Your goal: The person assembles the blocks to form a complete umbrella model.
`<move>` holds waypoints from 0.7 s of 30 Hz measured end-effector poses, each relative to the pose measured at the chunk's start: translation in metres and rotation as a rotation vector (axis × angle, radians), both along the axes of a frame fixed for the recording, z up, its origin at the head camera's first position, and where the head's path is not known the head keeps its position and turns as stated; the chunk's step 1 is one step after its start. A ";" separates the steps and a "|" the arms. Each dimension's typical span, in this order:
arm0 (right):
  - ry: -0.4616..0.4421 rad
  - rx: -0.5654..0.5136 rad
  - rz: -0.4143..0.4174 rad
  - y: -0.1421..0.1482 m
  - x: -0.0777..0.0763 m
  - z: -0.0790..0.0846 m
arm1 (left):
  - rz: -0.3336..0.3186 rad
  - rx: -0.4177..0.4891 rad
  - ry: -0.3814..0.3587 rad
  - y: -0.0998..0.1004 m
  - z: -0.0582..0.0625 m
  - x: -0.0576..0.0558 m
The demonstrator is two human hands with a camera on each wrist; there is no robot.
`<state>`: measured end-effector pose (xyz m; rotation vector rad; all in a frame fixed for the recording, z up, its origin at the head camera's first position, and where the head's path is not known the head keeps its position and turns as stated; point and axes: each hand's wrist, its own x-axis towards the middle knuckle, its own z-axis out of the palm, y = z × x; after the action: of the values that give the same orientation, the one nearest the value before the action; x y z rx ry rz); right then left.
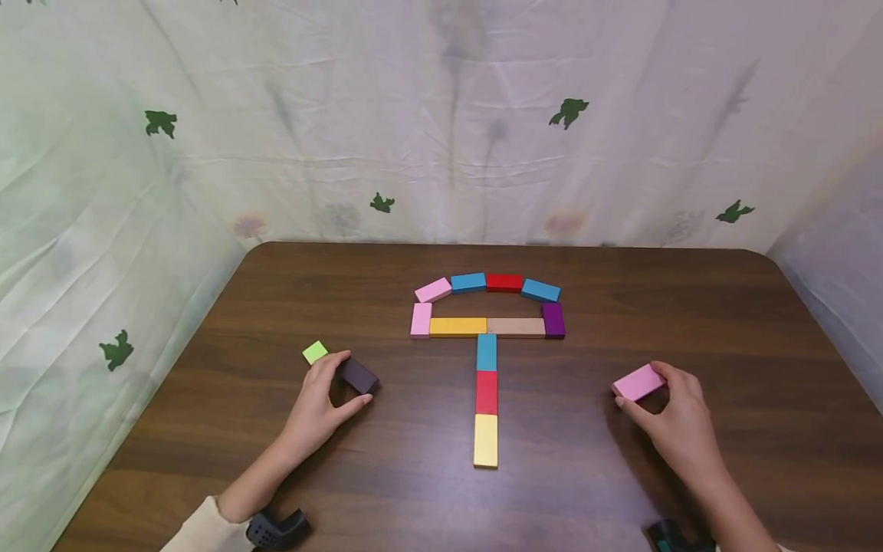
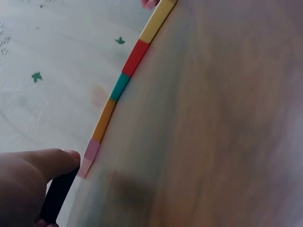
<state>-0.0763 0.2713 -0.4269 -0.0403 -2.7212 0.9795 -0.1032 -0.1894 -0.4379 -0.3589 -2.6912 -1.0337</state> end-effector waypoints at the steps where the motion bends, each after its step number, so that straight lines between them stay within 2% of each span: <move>1: 0.014 -0.002 0.006 -0.004 0.001 0.002 | -0.009 0.000 0.001 0.002 0.001 0.001; 8: 0.093 -0.010 0.060 -0.031 0.012 0.010 | -0.065 0.001 -0.006 0.018 0.010 0.013; 14: 0.155 -0.049 0.149 -0.055 0.022 0.010 | -0.132 0.002 -0.006 0.031 0.016 0.025; 21: 0.159 -0.034 0.242 -0.077 0.034 0.009 | -0.210 -0.006 -0.015 0.043 0.019 0.039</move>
<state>-0.0425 0.1941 -0.4182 0.3528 -2.6044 1.0435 -0.0644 -0.1462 -0.4193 -0.6487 -2.7151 -1.0869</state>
